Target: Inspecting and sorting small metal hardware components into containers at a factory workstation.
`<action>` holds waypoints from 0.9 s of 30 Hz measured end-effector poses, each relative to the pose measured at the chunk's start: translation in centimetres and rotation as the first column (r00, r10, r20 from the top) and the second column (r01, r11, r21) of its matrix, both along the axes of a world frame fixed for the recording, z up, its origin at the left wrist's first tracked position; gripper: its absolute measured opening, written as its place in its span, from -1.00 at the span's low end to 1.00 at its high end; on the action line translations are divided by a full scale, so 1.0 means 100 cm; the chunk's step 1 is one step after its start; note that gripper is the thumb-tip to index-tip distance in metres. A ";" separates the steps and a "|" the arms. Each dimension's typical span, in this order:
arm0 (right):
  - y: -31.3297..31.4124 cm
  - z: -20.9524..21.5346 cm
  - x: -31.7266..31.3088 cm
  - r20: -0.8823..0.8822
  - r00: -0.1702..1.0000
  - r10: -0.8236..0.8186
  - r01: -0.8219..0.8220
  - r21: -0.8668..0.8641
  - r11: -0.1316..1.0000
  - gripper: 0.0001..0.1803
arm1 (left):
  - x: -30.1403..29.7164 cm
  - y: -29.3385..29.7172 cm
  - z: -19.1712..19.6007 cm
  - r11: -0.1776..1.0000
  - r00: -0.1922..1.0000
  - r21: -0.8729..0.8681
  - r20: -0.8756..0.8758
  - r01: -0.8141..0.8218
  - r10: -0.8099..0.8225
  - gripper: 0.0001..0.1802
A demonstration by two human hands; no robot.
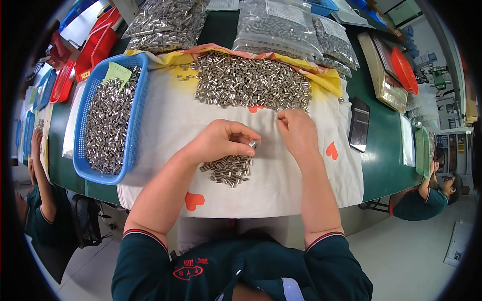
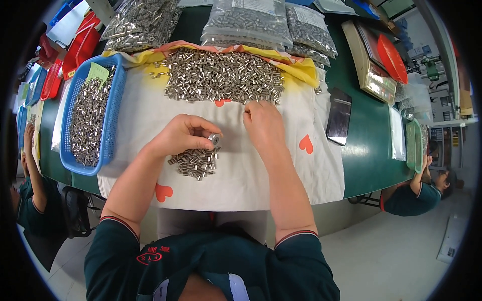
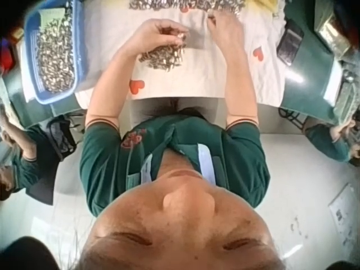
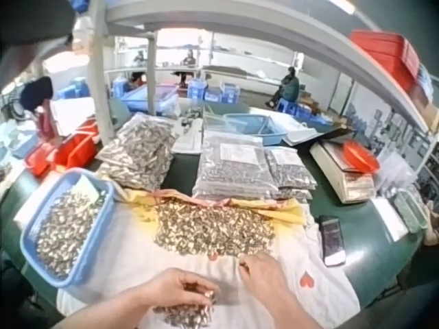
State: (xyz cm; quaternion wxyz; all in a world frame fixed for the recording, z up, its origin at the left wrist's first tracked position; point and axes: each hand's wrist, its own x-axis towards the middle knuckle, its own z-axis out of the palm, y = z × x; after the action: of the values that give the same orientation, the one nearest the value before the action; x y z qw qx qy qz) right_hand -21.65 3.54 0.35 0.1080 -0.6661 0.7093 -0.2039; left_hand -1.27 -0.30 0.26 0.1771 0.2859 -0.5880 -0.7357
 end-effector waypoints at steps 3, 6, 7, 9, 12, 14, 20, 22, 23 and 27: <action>-0.005 -0.002 0.001 -0.058 0.998 0.014 -0.020 -0.106 0.994 -0.96 | 0.001 0.001 0.000 1.000 1.000 0.007 -0.001 0.003 -0.003 -0.69; -0.007 -0.007 0.003 -0.107 0.994 0.029 -0.046 -0.163 0.986 -0.95 | 0.002 0.000 -0.001 1.000 1.000 0.020 -0.015 -0.012 0.012 -0.69; -0.006 -0.008 0.001 -0.109 0.993 0.033 -0.051 -0.165 0.985 -0.95 | 0.001 0.000 -0.001 1.000 1.000 0.012 -0.020 -0.014 0.014 -0.69; -0.004 -0.007 -0.004 0.161 0.987 0.007 -0.003 -0.026 1.000 -0.93 | 0.000 -0.002 -0.002 1.000 1.000 -0.015 -0.014 -0.013 0.012 -0.69; -0.004 0.002 -0.002 0.304 0.953 -0.019 -0.009 0.091 0.996 -0.92 | 0.002 -0.001 -0.002 1.000 1.000 -0.021 -0.004 -0.012 0.011 -0.69; -0.005 0.003 0.002 0.217 0.976 -0.006 -0.010 0.072 0.997 -0.93 | 0.001 -0.001 -0.002 1.000 1.000 -0.006 -0.010 -0.008 0.008 -0.69; -0.006 -0.004 0.010 -0.040 0.997 0.068 -0.073 -0.129 0.989 -0.95 | 0.000 -0.003 0.000 1.000 0.999 0.016 -0.038 -0.024 0.025 -0.71; -0.007 -0.003 0.011 -0.041 0.997 0.065 -0.070 -0.142 0.987 -0.96 | 0.001 -0.005 0.000 0.997 0.997 0.054 -0.048 -0.052 0.054 -0.71; -0.006 -0.001 0.011 0.003 0.996 0.086 -0.085 -0.129 0.988 -0.96 | 0.001 -0.005 -0.001 0.997 0.997 0.053 -0.047 -0.054 0.056 -0.71; 0.003 0.024 0.017 0.571 0.821 0.004 -0.047 0.059 0.997 -0.94 | -0.002 -0.004 -0.006 0.972 0.972 0.152 -0.122 -0.181 0.201 -0.69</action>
State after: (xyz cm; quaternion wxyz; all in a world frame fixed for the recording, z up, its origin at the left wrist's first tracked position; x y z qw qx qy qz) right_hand -19.95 3.88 2.70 0.3412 -0.5799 0.6423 -0.3671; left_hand -1.44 -0.69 -0.34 0.2664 0.3021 -0.4911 -0.7724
